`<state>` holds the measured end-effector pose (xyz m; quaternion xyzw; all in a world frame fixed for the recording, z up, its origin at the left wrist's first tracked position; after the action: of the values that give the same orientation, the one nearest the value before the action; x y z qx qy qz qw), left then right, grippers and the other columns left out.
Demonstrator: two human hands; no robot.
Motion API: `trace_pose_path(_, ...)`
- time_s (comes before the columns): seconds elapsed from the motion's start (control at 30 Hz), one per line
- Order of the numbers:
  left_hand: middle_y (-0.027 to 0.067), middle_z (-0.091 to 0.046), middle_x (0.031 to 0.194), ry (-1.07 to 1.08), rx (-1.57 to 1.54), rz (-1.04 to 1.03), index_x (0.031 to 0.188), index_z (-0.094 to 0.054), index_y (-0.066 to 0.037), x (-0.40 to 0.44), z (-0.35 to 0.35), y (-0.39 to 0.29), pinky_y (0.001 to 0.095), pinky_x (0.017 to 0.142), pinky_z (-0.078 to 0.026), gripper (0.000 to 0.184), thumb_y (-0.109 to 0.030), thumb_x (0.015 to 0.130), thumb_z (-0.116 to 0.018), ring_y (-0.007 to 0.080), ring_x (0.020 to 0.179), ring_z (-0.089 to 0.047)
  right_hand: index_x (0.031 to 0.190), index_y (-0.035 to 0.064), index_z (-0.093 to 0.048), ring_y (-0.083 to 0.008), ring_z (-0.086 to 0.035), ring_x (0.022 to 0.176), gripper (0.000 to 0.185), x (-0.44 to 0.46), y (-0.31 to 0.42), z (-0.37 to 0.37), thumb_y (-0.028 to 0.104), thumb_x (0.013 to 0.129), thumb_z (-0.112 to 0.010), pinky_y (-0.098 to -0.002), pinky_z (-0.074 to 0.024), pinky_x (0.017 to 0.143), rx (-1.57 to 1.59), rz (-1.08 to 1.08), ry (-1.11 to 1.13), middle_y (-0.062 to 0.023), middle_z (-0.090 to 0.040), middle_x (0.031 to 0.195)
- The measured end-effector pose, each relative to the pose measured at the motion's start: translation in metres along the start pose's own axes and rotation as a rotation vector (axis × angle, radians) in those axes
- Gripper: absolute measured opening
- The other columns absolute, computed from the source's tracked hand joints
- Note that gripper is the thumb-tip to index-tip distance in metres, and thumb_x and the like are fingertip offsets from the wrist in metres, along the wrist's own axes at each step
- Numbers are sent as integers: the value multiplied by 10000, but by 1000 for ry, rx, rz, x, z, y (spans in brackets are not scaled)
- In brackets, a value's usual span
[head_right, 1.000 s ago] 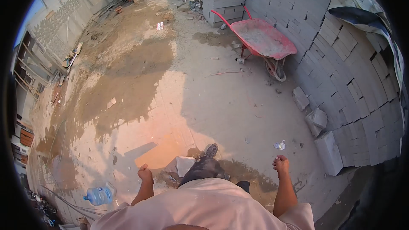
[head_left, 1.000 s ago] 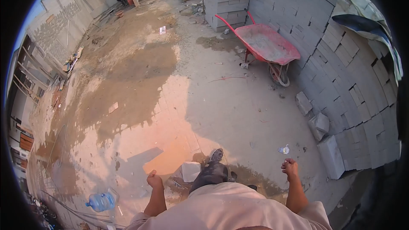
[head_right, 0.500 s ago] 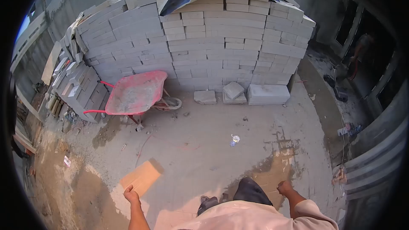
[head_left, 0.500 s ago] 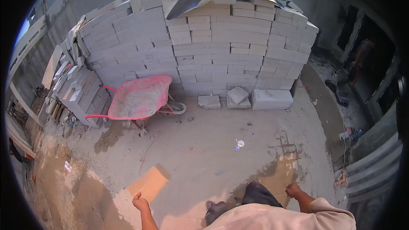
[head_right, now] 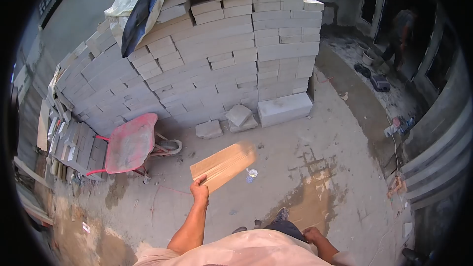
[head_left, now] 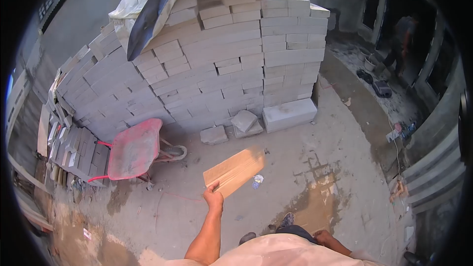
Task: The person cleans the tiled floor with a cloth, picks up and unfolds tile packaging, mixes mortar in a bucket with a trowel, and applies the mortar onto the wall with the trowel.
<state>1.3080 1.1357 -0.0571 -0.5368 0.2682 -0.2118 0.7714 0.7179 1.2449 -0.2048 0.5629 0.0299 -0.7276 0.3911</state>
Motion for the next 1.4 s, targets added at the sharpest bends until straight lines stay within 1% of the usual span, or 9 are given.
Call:
trace_pose_path(0.27, 188, -738, 1072, 66, 237, -188, 1092, -767, -56, 21, -158, -51, 341, 1000, -480, 561, 148, 688, -435, 283, 1068, -686, 1147, 29, -710, -317, -692, 1041, 395, 170, 124, 202, 257, 824, -708, -386, -522, 940, -208, 359, -178, -198, -724, 1082)
trace_pose_path(0.57, 188, -728, 1089, 321, 323, -211, 1085, -743, 18, 69, -313, -106, 362, 1014, -477, 537, 149, 686, -408, 283, 1074, -677, 1177, 17, -688, -293, -705, 966, 351, 232, 263, 387, 216, 888, -671, -394, -541, 873, -6, 408, -415, -190, -732, 1019)
trace_pose_path(0.83, 171, -711, 1107, 856, 244, -306, 1105, -701, 82, 103, -601, -161, 358, 1060, -443, 570, 183, 652, -370, 255, 1115, -652, 1058, 33, -728, -304, -706, 876, 264, 195, 46, 393, 174, 838, -690, -422, -553, 784, 311, -157, -643, -154, -727, 920)
trace_pose_path(0.93, 168, -706, 1121, 1003, 258, -378, 1114, -697, 74, 84, -714, -215, 350, 1052, -448, 578, 194, 653, -370, 250, 1115, -651, 841, 127, -777, -299, -708, 890, 173, 178, -32, 347, 219, 698, -749, -425, -574, 794, -618, -136, -463, -111, -719, 872)
trace_pose_path(0.97, 168, -703, 1131, 1040, 259, -432, 1118, -695, 69, 76, -755, -233, 346, 1046, -451, 577, 199, 658, -373, 246, 1114, -652, 716, 66, -640, -208, -588, 504, 168, 192, -107, 309, 155, 857, -659, -359, -452, 420, -233, -198, -387, -59, -585, 652)
trace_pose_path(1.07, 163, -699, 1149, 1107, 188, -397, 1123, -694, 56, 65, -873, -264, 337, 1034, -455, 558, 202, 681, -385, 243, 1111, -651, 707, 143, -497, -195, -396, 467, 228, 138, -90, 278, 196, 912, -413, -364, -280, 391, 1416, -571, -385, -63, -391, 616)
trace_pose_path(1.3, 139, -701, 1175, 1013, 89, -462, 1158, -694, 48, 0, -1086, -364, 333, 1022, -459, 539, 171, 716, -413, 224, 1113, -647, 704, 149, -474, -191, -367, 461, 194, 247, -65, 363, 179, 895, -492, -364, -253, 397, 1347, -732, -208, -35, -395, 598)
trace_pose_path(1.37, 129, -691, 1214, 973, 65, -406, 1176, -681, 50, -14, -1113, -385, 332, 1033, -452, 538, 168, 726, -412, 217, 1143, -631, 708, 95, -521, -198, -447, 443, 177, 329, -70, 393, 103, 880, -564, -392, -327, 381, 1914, -518, 200, -47, -461, 577)
trace_pose_path(1.4, 129, -691, 1214, 936, 49, -411, 1176, -681, 50, -17, -1137, -397, 332, 1033, -452, 538, 168, 726, -412, 217, 1143, -631, 740, 70, -560, -203, -502, 464, 124, 346, -45, 480, 71, 862, -584, -399, -369, 394, 1586, -440, -166, -60, -518, 604)
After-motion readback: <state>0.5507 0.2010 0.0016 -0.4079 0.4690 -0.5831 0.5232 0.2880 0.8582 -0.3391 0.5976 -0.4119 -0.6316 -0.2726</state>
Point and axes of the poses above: each hand's wrist, its own x-axis towards the middle knuckle, its own z-axis out of the back of the hand, y = z × x, the point moved 8 cm from there along x, towards the middle knuckle
